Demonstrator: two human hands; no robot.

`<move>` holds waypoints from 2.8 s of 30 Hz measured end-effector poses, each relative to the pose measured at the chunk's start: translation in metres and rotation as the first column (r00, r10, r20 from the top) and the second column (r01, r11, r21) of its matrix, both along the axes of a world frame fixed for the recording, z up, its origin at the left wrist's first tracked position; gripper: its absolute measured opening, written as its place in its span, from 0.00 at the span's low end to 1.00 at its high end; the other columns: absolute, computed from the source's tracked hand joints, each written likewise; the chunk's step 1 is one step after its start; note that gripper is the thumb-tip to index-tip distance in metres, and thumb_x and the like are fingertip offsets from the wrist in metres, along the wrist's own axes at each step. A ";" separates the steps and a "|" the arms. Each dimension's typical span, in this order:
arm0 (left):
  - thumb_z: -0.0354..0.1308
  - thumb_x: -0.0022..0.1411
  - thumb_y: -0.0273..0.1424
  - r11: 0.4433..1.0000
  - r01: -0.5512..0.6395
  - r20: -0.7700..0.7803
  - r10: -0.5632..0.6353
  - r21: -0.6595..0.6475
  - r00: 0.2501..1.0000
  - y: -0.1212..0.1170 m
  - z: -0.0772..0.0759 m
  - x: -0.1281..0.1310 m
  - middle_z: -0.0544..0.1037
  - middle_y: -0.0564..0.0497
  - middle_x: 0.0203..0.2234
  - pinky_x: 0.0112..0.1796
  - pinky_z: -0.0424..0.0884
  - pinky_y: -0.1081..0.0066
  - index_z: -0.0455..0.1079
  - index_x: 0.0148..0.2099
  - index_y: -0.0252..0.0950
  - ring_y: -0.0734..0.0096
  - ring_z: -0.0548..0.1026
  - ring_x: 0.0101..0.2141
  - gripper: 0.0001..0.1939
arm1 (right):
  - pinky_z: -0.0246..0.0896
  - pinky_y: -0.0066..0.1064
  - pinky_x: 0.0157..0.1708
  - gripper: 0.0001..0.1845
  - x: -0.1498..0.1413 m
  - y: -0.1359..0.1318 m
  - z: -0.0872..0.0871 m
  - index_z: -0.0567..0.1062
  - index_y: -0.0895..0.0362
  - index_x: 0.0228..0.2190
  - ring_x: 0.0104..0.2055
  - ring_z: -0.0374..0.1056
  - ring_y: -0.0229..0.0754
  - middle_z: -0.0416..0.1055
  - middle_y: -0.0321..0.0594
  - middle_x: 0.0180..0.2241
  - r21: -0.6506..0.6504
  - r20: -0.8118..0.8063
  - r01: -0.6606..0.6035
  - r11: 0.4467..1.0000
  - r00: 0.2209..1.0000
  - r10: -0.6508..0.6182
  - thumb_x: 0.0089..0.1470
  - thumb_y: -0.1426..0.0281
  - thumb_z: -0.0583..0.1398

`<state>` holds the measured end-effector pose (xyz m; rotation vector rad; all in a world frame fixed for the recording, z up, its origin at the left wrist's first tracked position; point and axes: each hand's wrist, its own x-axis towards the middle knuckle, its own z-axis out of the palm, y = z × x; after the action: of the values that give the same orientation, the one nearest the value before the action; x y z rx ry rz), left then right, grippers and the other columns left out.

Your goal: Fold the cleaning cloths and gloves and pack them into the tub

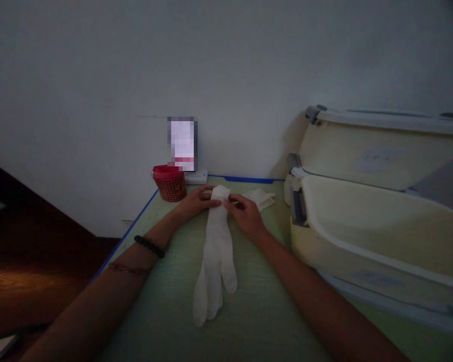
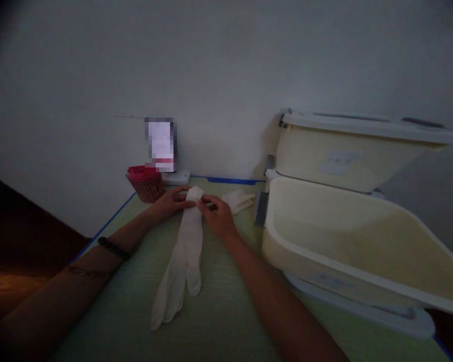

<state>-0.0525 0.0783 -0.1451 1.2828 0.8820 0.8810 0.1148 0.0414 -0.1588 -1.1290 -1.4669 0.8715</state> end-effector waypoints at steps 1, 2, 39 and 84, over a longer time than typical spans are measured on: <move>0.67 0.42 0.29 1.000 0.001 0.000 -0.001 0.001 1.000 0.000 0.000 0.000 0.78 0.50 0.29 0.36 0.69 0.66 0.64 0.43 0.34 0.67 0.76 0.31 0.24 | 0.63 0.30 0.32 0.15 0.000 0.000 0.000 0.75 0.58 0.34 0.31 0.68 0.39 0.74 0.42 0.34 -0.004 -0.001 0.003 1.000 1.000 -0.003 0.45 0.62 0.60; 0.67 0.42 0.30 1.000 0.002 0.001 -0.002 0.004 1.000 0.000 0.000 0.000 0.78 0.51 0.28 0.36 0.69 0.67 0.65 0.41 0.33 0.68 0.76 0.31 0.22 | 0.63 0.30 0.31 0.15 0.000 0.001 -0.001 0.75 0.58 0.33 0.30 0.68 0.39 0.74 0.41 0.34 -0.009 -0.001 0.004 1.000 1.000 -0.004 0.45 0.62 0.60; 0.60 0.50 0.33 0.915 0.153 -0.362 -0.009 0.372 0.932 -0.049 0.005 -0.018 0.78 0.47 0.34 0.38 0.69 0.65 0.70 0.42 0.33 0.64 0.75 0.35 0.16 | 0.62 0.32 0.34 0.10 -0.003 -0.033 0.030 0.75 0.56 0.30 0.30 0.67 0.39 0.73 0.40 0.32 0.204 0.133 -0.015 0.979 0.991 -0.012 0.47 0.63 0.59; 0.53 0.59 0.29 0.676 0.634 -0.571 -0.370 0.376 0.733 -0.044 0.020 -0.038 0.69 0.47 0.33 0.41 0.64 0.71 0.76 0.33 0.34 0.70 0.69 0.36 0.10 | 0.53 0.35 0.46 0.09 0.021 -0.113 0.021 0.74 0.56 0.34 0.41 0.63 0.38 0.73 0.36 0.36 0.237 0.711 -0.725 0.646 0.583 0.394 0.49 0.72 0.57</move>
<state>-0.0903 0.0341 -0.1248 2.1914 0.5446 0.3608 0.1353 -0.0712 -0.1383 -0.4838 -2.5433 0.4654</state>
